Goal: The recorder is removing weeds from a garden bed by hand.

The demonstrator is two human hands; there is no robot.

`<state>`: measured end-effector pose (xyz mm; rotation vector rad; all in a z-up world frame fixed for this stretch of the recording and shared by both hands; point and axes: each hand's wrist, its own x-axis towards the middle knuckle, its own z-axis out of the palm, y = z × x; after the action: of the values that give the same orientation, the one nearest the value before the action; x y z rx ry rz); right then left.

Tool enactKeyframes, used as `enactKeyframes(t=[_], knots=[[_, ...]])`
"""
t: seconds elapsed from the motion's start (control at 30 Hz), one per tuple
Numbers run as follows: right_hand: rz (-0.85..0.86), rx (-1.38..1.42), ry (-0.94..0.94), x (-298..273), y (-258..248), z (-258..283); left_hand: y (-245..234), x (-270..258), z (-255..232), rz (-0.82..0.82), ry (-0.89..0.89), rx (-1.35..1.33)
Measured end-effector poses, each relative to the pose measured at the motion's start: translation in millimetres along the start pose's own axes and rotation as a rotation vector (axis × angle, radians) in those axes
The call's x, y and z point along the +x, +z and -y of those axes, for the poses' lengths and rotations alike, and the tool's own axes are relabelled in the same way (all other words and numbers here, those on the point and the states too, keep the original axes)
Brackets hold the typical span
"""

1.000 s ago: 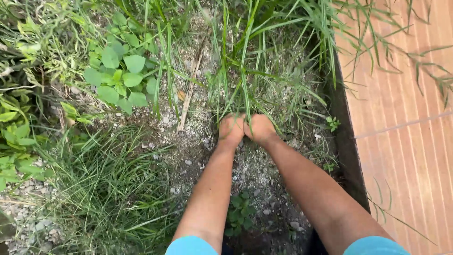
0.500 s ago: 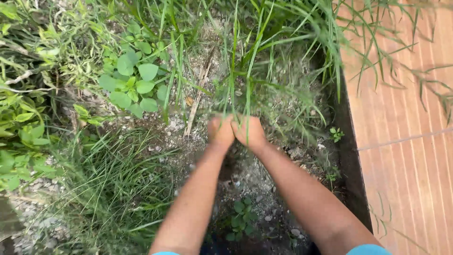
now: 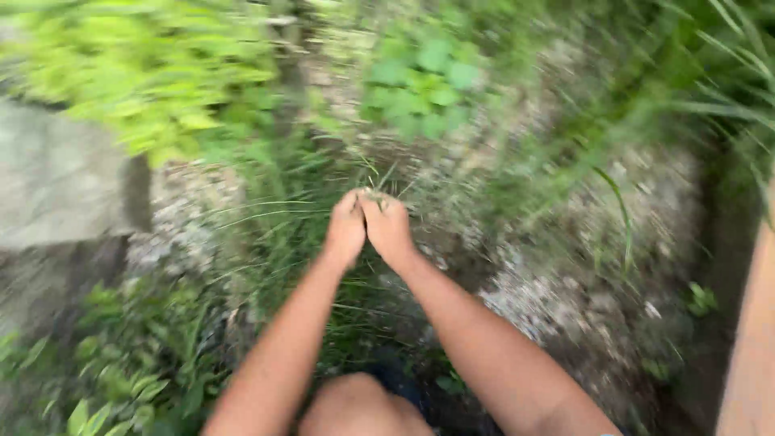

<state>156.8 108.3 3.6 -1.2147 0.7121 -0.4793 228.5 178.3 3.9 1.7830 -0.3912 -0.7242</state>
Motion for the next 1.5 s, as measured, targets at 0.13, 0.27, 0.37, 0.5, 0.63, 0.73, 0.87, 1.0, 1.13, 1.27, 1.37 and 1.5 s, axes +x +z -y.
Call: enactKeyframes(t=[0.13, 0.27, 0.37, 0.5, 0.63, 0.73, 0.87, 1.0, 1.13, 1.27, 1.37, 1.5], knots=[[0.184, -0.001, 0.026, -31.5, 81.2, 35.8, -61.4, -45.7, 48.3, -0.289, -0.187, -0.632], [0.322, -0.345, 0.088, -37.8, 117.2, 49.9, -86.2, -59.4, 17.0, -0.419, -0.149, -0.865], [0.37, -0.59, 0.097, -24.9, 113.9, 6.4, -99.8, -62.8, 8.2, -0.531, -0.185, -0.574], [0.611, -0.454, 0.098, -3.5, 74.3, -33.6, -120.2, -59.6, -9.0, -0.553, -0.341, 0.176], [0.734, -0.362, 0.401, -12.3, 42.8, 62.3, -143.4, -69.2, -34.5, -0.707, -0.339, 0.421], [0.699, -0.643, 0.384, -2.3, 0.0, 43.2, -141.0, -70.8, -22.6, -0.867, -0.328, 0.654], [0.476, -0.99, -0.033, 8.1, -74.5, 24.5, -76.5, -70.0, -45.2, -0.773, -0.1, 1.081], [0.378, -1.34, -0.154, 11.9, -158.2, 19.5, -5.7, -61.4, -25.9, -0.375, 0.286, 1.174], [0.55, -1.601, -0.065, -31.6, -157.7, 83.1, 43.5, -59.5, -32.7, 0.004, 0.447, 1.186], [0.627, -1.698, 0.052, -63.0, -166.1, 66.4, 84.2, -61.4, -31.1, 0.432, 0.455, 1.182], [0.562, -1.726, 0.059, -66.6, -186.9, 6.0, 98.5, -55.4, 18.8, 0.666, 0.448, 1.341], [0.458, -1.694, 0.046, -64.2, -210.9, -55.1, 97.8, -60.8, 6.2, 0.71, 0.26, 1.468]])
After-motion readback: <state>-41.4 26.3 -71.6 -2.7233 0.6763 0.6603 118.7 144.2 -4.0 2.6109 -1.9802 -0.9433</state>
